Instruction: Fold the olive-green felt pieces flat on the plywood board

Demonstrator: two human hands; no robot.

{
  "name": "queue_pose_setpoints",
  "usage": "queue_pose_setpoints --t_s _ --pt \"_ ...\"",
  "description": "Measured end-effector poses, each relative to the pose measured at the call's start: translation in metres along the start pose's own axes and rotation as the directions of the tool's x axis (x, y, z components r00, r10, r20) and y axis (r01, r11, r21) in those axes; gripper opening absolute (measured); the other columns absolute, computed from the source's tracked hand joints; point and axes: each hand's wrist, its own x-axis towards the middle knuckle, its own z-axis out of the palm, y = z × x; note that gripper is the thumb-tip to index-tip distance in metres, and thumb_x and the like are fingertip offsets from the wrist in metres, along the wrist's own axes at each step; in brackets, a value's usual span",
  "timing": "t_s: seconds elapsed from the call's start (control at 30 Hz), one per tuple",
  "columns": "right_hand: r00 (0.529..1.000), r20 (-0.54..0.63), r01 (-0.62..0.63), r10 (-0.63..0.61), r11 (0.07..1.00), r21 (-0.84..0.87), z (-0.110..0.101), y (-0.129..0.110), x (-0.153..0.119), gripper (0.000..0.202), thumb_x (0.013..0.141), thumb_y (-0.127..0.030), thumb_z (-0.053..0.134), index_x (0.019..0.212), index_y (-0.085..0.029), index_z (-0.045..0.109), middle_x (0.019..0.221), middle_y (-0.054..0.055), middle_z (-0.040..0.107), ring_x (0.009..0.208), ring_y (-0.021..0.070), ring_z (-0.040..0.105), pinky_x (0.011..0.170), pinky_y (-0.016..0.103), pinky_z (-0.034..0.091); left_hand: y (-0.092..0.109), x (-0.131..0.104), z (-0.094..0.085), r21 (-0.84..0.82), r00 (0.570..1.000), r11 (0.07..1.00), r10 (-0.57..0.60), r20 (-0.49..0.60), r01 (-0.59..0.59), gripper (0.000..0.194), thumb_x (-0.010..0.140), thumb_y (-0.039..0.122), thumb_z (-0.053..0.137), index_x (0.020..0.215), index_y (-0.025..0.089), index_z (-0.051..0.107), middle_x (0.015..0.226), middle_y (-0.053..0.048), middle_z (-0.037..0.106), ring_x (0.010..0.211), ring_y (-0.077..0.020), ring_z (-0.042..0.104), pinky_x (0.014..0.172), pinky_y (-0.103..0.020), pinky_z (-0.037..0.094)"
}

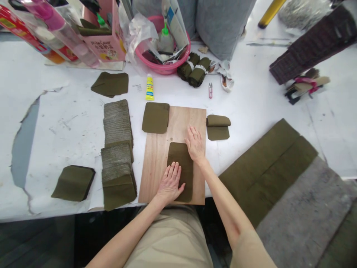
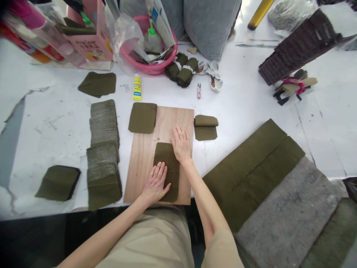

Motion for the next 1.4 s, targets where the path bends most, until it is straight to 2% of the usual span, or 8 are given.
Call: queue_pose_setpoints --t_s 0.2,0.37,0.53,0.63,0.9,1.13,1.27,1.4 --pt "0.992 0.066 0.1 -0.105 0.992 0.07 -0.006 -0.023 -0.062 0.05 0.096 -0.026 0.034 0.146 -0.019 0.028 0.148 0.005 0.036 0.141 0.0181 0.022 0.116 0.044 0.019 -0.003 -0.001 -0.008 -0.048 1.0 0.999 0.009 -0.019 -0.01 0.074 0.087 0.036 0.048 0.147 0.008 0.017 0.153 -0.018 0.02 0.143 -0.0296 0.013 0.114 -0.05 0.024" --pt "0.99 -0.085 -0.101 0.112 0.988 0.12 -0.007 -0.013 -0.074 0.05 0.098 -0.025 0.027 0.147 -0.018 0.024 0.148 0.008 0.036 0.14 0.0188 0.024 0.114 0.045 0.025 -0.005 0.004 -0.014 -0.092 0.994 0.995 -0.051 -0.094 0.042 0.069 0.09 0.029 0.045 0.148 0.011 0.013 0.153 -0.016 0.023 0.142 -0.0266 0.017 0.112 -0.049 0.031" --pt "1.0 0.022 0.019 -0.021 0.997 0.073 0.003 -0.024 -0.091 0.052 0.096 -0.023 0.033 0.147 -0.018 0.022 0.149 0.007 0.034 0.141 0.0205 0.021 0.115 0.047 0.022 -0.012 0.024 -0.011 -0.029 0.994 0.998 -0.058 -0.096 0.056 0.062 0.091 0.019 0.039 0.148 0.01 0.015 0.153 -0.015 0.023 0.143 -0.0243 0.013 0.115 -0.047 0.027" --pt "0.996 0.079 0.03 -0.032 0.999 0.027 0.012 -0.028 -0.1 0.056 0.095 -0.026 0.038 0.148 -0.016 0.021 0.151 0.007 0.028 0.142 0.0218 0.018 0.116 0.048 0.018 -0.022 0.031 -0.01 0.014 0.998 1.0 -0.018 -0.058 0.019 0.063 0.091 0.023 0.041 0.147 0.01 0.017 0.154 -0.014 0.021 0.143 -0.0246 0.011 0.116 -0.048 0.022" --pt "0.996 0.061 -0.069 0.07 0.997 -0.016 0.018 -0.027 -0.104 0.064 0.093 -0.037 0.043 0.147 -0.011 0.021 0.153 0.012 0.022 0.143 0.0246 0.014 0.115 0.05 0.014 -0.026 0.027 -0.011 0.051 0.995 0.995 -0.083 -0.059 0.086 0.071 0.088 0.037 0.044 0.147 0.008 0.017 0.155 -0.016 0.015 0.143 -0.027 0.011 0.116 -0.05 0.017" --pt "0.996 0.021 -0.091 0.09 0.996 0.011 0.011 -0.024 -0.107 0.061 0.094 -0.038 0.04 0.146 -0.011 0.024 0.152 0.012 0.026 0.142 0.0238 0.018 0.115 0.048 0.017 -0.036 0.014 -0.017 0.023 0.987 0.995 -0.091 -0.132 0.095 0.08 0.087 0.047 0.048 0.147 0.007 0.016 0.152 -0.02 0.021 0.142 -0.0295 0.017 0.114 -0.05 0.022" --pt "0.995 0.006 -0.101 0.101 0.995 0.022 0.004 -0.024 -0.105 0.056 0.096 -0.032 0.034 0.148 -0.013 0.02 0.153 0.009 0.025 0.142 0.0212 0.017 0.115 0.046 0.017 -0.031 0.026 -0.018 -0.025 0.969 0.989 -0.148 -0.195 0.146 0.071 0.092 0.038 0.043 0.148 0.009 0.01 0.153 -0.018 0.021 0.143 -0.0269 0.016 0.113 -0.049 0.025" --pt "0.997 0.055 -0.05 0.049 0.999 0.013 0.01 -0.027 -0.101 0.057 0.095 -0.027 0.037 0.148 -0.016 0.02 0.153 0.007 0.024 0.142 0.0206 0.016 0.116 0.045 0.013 -0.025 0.047 -0.013 0.032 0.995 0.999 -0.009 -0.095 0.012 0.06 0.093 0.025 0.036 0.148 0.013 0.016 0.153 -0.012 0.025 0.143 -0.0232 0.015 0.116 -0.048 0.018"
